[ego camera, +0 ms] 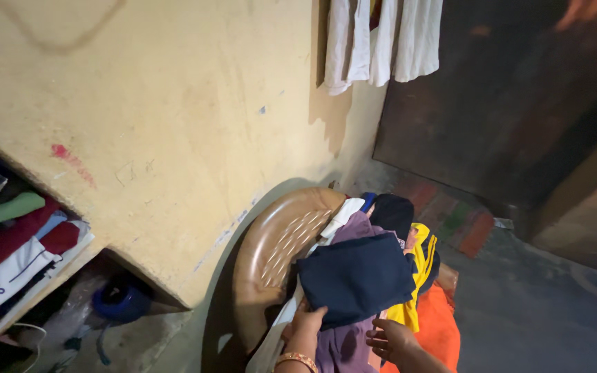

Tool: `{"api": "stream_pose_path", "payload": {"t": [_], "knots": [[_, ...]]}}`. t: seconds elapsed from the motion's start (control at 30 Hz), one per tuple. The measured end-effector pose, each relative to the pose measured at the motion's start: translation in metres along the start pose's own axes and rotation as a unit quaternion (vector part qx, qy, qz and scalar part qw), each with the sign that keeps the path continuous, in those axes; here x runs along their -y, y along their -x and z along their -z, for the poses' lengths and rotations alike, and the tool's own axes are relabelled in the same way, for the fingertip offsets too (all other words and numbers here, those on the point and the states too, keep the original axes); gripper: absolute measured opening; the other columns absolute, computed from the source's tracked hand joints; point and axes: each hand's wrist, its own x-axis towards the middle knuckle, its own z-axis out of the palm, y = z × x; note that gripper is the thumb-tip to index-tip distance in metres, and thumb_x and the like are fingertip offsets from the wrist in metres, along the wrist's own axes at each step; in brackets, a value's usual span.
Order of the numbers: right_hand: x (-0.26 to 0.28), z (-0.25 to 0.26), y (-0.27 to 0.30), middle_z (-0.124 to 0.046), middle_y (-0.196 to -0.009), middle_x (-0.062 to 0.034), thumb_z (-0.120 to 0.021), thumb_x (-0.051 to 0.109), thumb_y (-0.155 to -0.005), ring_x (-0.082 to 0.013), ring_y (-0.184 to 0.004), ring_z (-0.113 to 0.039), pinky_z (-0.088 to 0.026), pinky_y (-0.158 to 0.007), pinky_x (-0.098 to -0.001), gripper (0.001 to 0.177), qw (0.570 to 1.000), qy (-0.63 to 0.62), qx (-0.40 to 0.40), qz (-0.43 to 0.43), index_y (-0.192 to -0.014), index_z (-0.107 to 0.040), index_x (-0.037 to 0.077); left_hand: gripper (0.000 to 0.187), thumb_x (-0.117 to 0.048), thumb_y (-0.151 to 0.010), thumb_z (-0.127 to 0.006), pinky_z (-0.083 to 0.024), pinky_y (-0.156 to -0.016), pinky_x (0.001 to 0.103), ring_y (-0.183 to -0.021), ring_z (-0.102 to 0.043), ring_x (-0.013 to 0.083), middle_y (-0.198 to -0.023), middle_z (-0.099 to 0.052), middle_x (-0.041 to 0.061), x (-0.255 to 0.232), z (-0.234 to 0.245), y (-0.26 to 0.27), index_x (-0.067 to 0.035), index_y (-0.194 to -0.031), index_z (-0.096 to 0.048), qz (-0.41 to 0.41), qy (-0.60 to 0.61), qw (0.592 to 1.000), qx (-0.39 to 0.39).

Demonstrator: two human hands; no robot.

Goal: The person folds a white polo shirt and a pair of dark trousers on a plastic chair. They smooth the shirt, fold it into a compact rectangle, and place it on a shelf. Then they fold the trousers and set them on the chair.

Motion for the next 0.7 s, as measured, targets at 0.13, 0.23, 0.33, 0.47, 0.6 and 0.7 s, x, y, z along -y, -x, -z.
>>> {"api": "stream_pose_path", "payload": {"t": [0.13, 0.23, 0.33, 0.47, 0.6, 0.7], "knots": [[0.0, 0.003, 0.004, -0.072, -0.106, -0.0141, -0.064, 0.031, -0.095, -0.0303, -0.097, -0.072, -0.055, -0.085, -0.0425, 0.033, 0.999, 0.011, 0.04, -0.026, -0.119, -0.064, 0.009, 0.064, -0.017, -0.063, -0.08, -0.056, -0.089, 0.038, -0.1, -0.073, 0.0255, -0.108, -0.078, 0.008, -0.023, -0.002, 0.026, -0.017, -0.126, -0.068, -0.041, 0.065, 0.997, -0.026], [-0.001, -0.004, 0.015, -0.069, -0.106, -0.0172, -0.065, 0.041, -0.093, -0.0341, -0.099, -0.069, -0.055, -0.088, -0.0462, 0.043, 0.997, -0.053, 0.047, -0.033, -0.117, -0.061, 0.005, 0.044, -0.016, -0.067, -0.079, -0.055, -0.079, 0.036, -0.086, -0.068, 0.0242, -0.094, -0.074, 0.01, -0.046, -0.014, 0.041, 0.002, -0.107, -0.073, 0.036, 0.16, 0.986, 0.016], [0.011, -0.015, 0.028, -0.066, -0.106, -0.0179, -0.066, 0.059, -0.089, -0.0357, -0.1, -0.066, -0.052, -0.091, -0.0476, 0.062, 0.976, -0.205, 0.069, -0.033, -0.113, -0.058, 0.002, 0.031, -0.014, -0.068, -0.077, -0.049, -0.066, 0.037, -0.074, -0.063, 0.0247, -0.084, -0.066, 0.009, -0.067, -0.02, 0.062, 0.003, -0.093, -0.07, 0.086, 0.285, 0.952, 0.079], [0.044, -0.021, 0.036, -0.071, -0.115, -0.0094, -0.072, 0.045, -0.084, -0.0272, -0.106, -0.067, -0.052, -0.099, -0.0428, 0.052, 0.915, -0.374, 0.141, 0.051, -0.117, -0.064, 0.005, 0.025, -0.01, -0.065, -0.073, -0.044, -0.058, 0.033, -0.068, -0.061, 0.0197, -0.081, -0.065, 0.005, -0.105, -0.005, 0.097, -0.003, -0.089, -0.067, 0.088, 0.298, 0.945, 0.1], [0.083, -0.013, 0.031, -0.071, -0.121, -0.0086, -0.07, 0.022, -0.087, -0.0275, -0.114, -0.067, -0.051, -0.105, -0.0438, 0.042, 0.919, -0.358, 0.122, 0.11, -0.125, -0.063, 0.005, 0.026, -0.012, -0.067, -0.072, -0.047, -0.055, 0.03, -0.06, -0.061, 0.015, -0.08, -0.067, 0.002, -0.119, 0.016, 0.128, -0.008, -0.093, -0.073, 0.033, 0.272, 0.943, 0.189], [0.101, -0.001, 0.029, -0.07, -0.121, -0.0103, -0.07, 0.022, -0.089, -0.029, -0.111, -0.066, -0.052, -0.103, -0.0442, 0.041, 0.931, -0.315, 0.089, 0.16, -0.125, -0.062, 0.004, 0.03, -0.026, -0.072, -0.079, -0.048, -0.054, 0.029, -0.057, -0.061, 0.0132, -0.08, -0.072, 0.002, -0.109, 0.013, 0.126, -0.009, -0.095, -0.076, 0.006, 0.194, 0.957, 0.214]]}}
